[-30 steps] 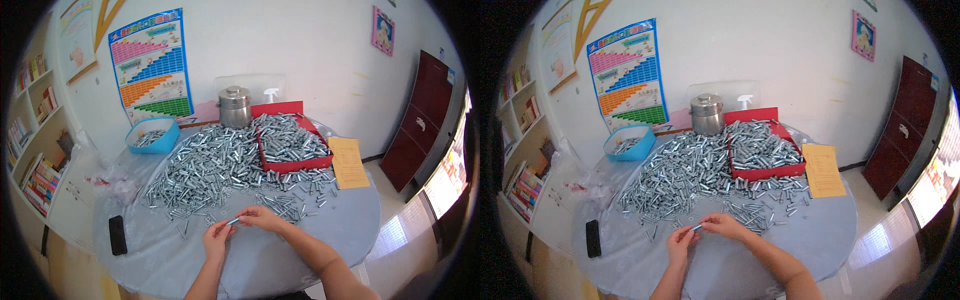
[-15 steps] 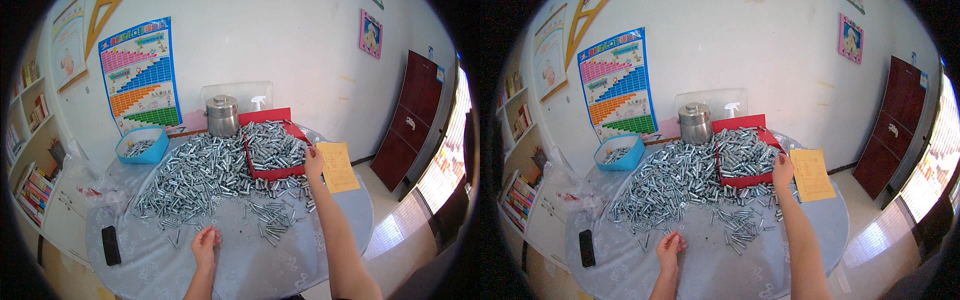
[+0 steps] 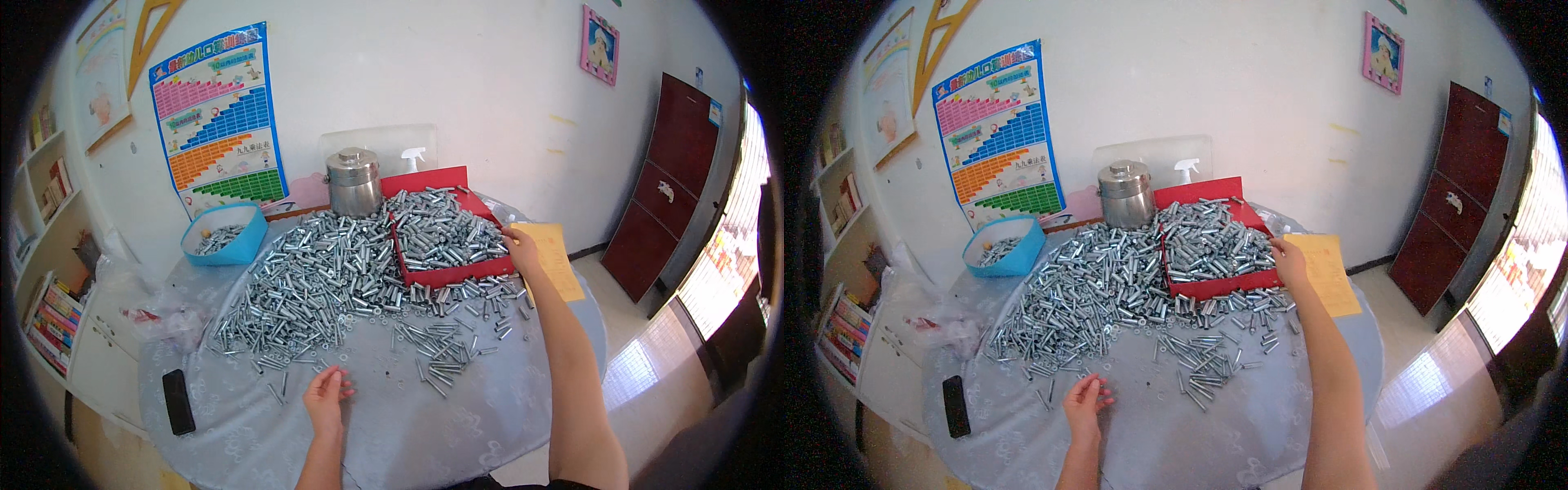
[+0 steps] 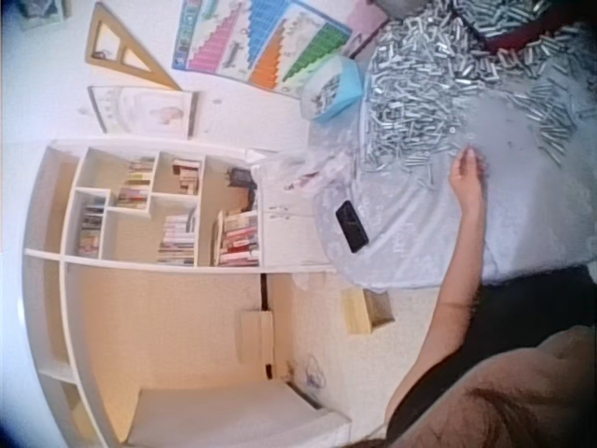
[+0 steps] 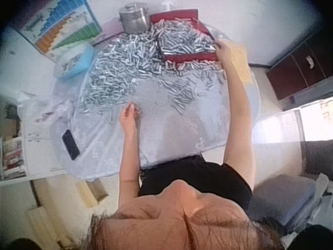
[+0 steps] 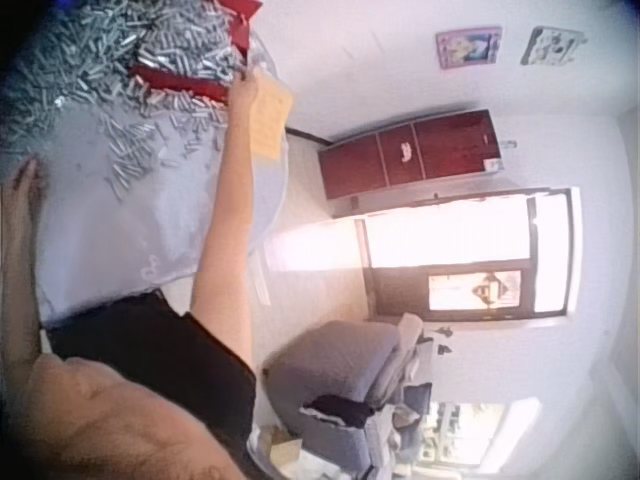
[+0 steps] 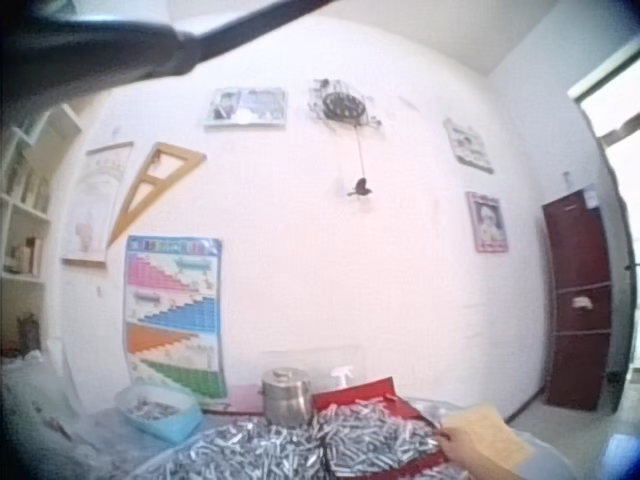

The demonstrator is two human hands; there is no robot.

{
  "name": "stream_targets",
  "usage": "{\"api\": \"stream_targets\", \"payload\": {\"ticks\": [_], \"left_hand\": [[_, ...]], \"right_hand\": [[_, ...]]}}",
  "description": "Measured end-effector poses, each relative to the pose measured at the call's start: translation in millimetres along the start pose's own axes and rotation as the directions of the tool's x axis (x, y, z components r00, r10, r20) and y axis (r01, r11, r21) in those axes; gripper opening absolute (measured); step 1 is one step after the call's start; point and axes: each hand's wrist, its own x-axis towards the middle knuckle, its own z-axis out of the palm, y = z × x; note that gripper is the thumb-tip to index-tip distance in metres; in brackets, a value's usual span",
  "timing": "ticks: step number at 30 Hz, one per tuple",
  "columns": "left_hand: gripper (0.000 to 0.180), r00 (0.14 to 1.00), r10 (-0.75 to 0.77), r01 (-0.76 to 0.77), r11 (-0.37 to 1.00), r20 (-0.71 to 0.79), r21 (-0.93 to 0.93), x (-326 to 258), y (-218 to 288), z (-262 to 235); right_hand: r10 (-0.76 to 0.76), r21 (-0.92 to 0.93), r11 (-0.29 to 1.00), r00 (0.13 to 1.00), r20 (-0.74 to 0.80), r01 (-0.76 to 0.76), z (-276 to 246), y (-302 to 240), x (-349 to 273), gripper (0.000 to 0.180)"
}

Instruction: The person sits at a table covered with a large pile of metal fasteners. They repeatedly pick up individual bolts and washers, thread the washers onto the bolts, and place the assembled units into a red box.

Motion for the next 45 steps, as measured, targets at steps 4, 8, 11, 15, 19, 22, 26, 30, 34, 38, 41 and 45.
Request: {"api": "stream_targets", "payload": {"ticks": [4, 8, 11, 15, 19, 22, 26, 30, 34, 38, 41, 45], "left_hand": [[0.017, 1.000, -0.015, 0.015, 1.000, -0.002, 0.016, -2.4, 0.5, 0.8], [0.017, 0.999, -0.034, 0.034, 0.999, 0.014, 0.010, -5.8, -1.5, 4.6], [0.017, 0.999, -0.045, 0.043, 0.998, 0.031, 0.050, -7.2, -1.3, 7.0], [0.014, 0.991, 0.078, -0.099, 0.975, 0.108, 0.197, -3.0, -18.6, 6.3], [0.012, 0.912, 0.282, -0.396, 0.792, 0.297, 0.464, -19.5, -15.4, 24.2], [0.015, 0.757, 0.313, -0.636, 0.556, 0.574, 0.535, -27.7, -7.8, 34.4], [0.019, 0.715, 0.214, -0.690, 0.371, 0.666, 0.621, -36.8, 6.1, 57.1], [0.025, 0.779, 0.079, -0.614, 0.293, 0.621, 0.733, -31.1, -9.0, 85.5], [0.028, 0.804, 0.072, -0.589, 0.236, 0.590, 0.773, -23.3, -25.7, 93.9], [0.025, 0.861, -0.007, -0.483, 0.299, 0.508, 0.823, -23.9, -28.3, 93.7], [0.024, 0.887, -0.006, -0.435, 0.319, 0.461, 0.842, -25.2, -28.1, 93.4], [0.023, 0.880, 0.067, -0.468, 0.283, 0.470, 0.837, -30.4, -20.6, 100.1]], "right_hand": [[0.039, 0.053, 0.997, 0.930, 0.366, -0.062, -31.0, -22.4, -59.8, 0.023], [0.124, -0.175, 0.985, 0.747, 0.653, -0.011, -62.5, -38.3, -116.2, 0.023], [0.037, -0.143, 0.987, 0.753, 0.657, 0.076, -64.7, -33.1, -140.5, 0.022], [-0.011, -0.152, 0.981, 0.827, 0.562, 0.117, -59.1, -40.1, -152.6, 0.020], [-0.090, -0.199, 0.953, 0.841, 0.534, 0.228, -50.0, -45.3, -159.8, 0.015], [-0.052, -0.170, 0.970, 0.826, 0.561, 0.176, -47.3, -62.0, -161.0, 0.015], [0.102, -0.006, 0.993, 0.826, 0.555, -0.119, -39.0, -93.2, -162.3, 0.018], [0.067, 0.402, 0.838, 0.801, 0.595, -0.369, -5.4, -98.0, -169.8, 0.023], [0.062, 0.529, 0.653, 0.734, 0.676, -0.542, 13.2, -118.5, -168.7, 0.028], [0.043, 0.574, 0.497, 0.679, 0.732, -0.651, 24.1, -127.7, -168.4, 0.031], [0.061, 0.572, 0.478, 0.674, 0.736, -0.667, 34.6, -125.9, -170.0, 0.031], [0.103, 0.632, 0.507, 0.770, 0.630, -0.586, 49.2, -119.8, -180.1, 0.029]]}}
